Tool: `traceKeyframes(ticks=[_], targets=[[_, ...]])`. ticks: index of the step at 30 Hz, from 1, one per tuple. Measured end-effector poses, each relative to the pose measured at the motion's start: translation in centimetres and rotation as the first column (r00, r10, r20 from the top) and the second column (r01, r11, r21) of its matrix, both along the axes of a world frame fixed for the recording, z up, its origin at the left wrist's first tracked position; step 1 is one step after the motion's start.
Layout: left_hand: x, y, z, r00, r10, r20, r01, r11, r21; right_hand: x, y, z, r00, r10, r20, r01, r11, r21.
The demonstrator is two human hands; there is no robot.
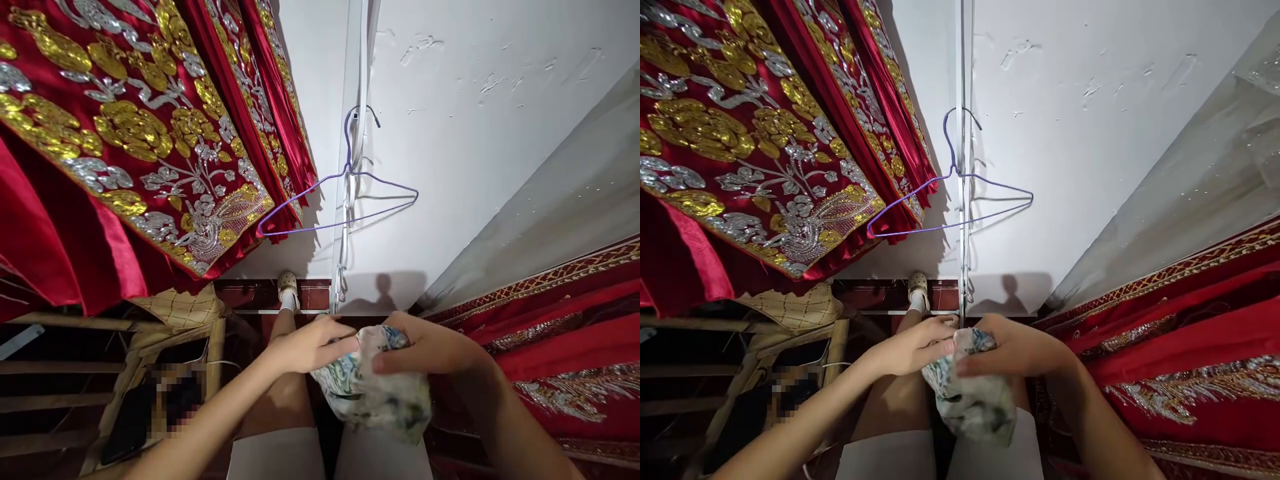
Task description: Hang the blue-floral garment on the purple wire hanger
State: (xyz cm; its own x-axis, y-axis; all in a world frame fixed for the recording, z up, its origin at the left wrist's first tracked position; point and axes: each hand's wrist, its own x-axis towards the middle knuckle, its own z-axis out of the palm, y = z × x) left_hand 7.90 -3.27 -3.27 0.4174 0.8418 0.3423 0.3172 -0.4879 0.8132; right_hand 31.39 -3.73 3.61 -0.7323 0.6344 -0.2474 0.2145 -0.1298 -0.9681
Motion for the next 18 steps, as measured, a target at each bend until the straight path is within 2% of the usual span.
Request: traceKeyframes(ticks=[1,2,3,4,5,6,7,8,11,13,15,18], targets=[[-0.9,0.0,-0.7,0.997,-0.039,-0.060,0.035,0.998,-0.059,0.4,0.4,0.5,0.996,-0.081,0.045,0.076,0.992,0.105],[-2.0,-0.1,-1.2,0.987,-0.099,-0.128,0.084,0.990,-0.117,0.8,1.1,0.9,0.980,-0.182,0.074,0.161,0.960,0.229],[-3.3,-0.1,-1.4,0.969,-0.145,-0.200,0.113,0.980,-0.166,1.1,2.0,1.2,0.954,-0.292,0.068,0.248,0.896,0.368],[-4.6,-0.2,-1.4,0.953,-0.137,-0.270,0.087,0.978,-0.187,1.3,3.1,1.3,0.917,-0.398,0.022,0.335,0.799,0.499],[-5.8,-0.3,-1.3,0.932,-0.110,-0.346,0.045,0.981,-0.190,1.2,4.4,1.2,0.870,-0.490,-0.053,0.420,0.680,0.602],[-6.9,-0.4,-0.9,0.900,-0.080,-0.428,0.000,0.983,-0.183,1.0,5.9,1.0,0.824,-0.552,-0.128,0.485,0.570,0.663],[-7.9,-0.6,-0.4,0.859,-0.048,-0.510,-0.045,0.985,-0.168,0.6,7.4,0.7,0.792,-0.584,-0.176,0.523,0.500,0.691],[-8.6,-0.8,0.1,0.810,-0.011,-0.586,-0.089,0.986,-0.141,0.0,9.0,0.2,0.778,-0.599,-0.192,0.537,0.475,0.697],[-9.9,-1.2,1.4,0.653,0.101,-0.751,-0.200,0.979,-0.042,-2.2,13.0,-1.4,0.810,-0.578,-0.097,0.467,0.538,0.702],[-10.5,-0.9,1.8,0.590,0.157,-0.792,-0.239,0.971,0.015,-3.2,14.4,-2.4,0.823,-0.566,-0.046,0.413,0.540,0.733],[-11.3,-0.2,1.9,0.590,0.221,-0.777,-0.276,0.959,0.064,-3.2,14.5,-2.8,0.823,-0.567,-0.016,0.379,0.529,0.759],[-12.3,1.5,2.3,0.680,0.331,-0.655,-0.323,0.936,0.138,-2.0,12.7,-2.6,0.826,-0.563,-0.017,0.391,0.552,0.736]])
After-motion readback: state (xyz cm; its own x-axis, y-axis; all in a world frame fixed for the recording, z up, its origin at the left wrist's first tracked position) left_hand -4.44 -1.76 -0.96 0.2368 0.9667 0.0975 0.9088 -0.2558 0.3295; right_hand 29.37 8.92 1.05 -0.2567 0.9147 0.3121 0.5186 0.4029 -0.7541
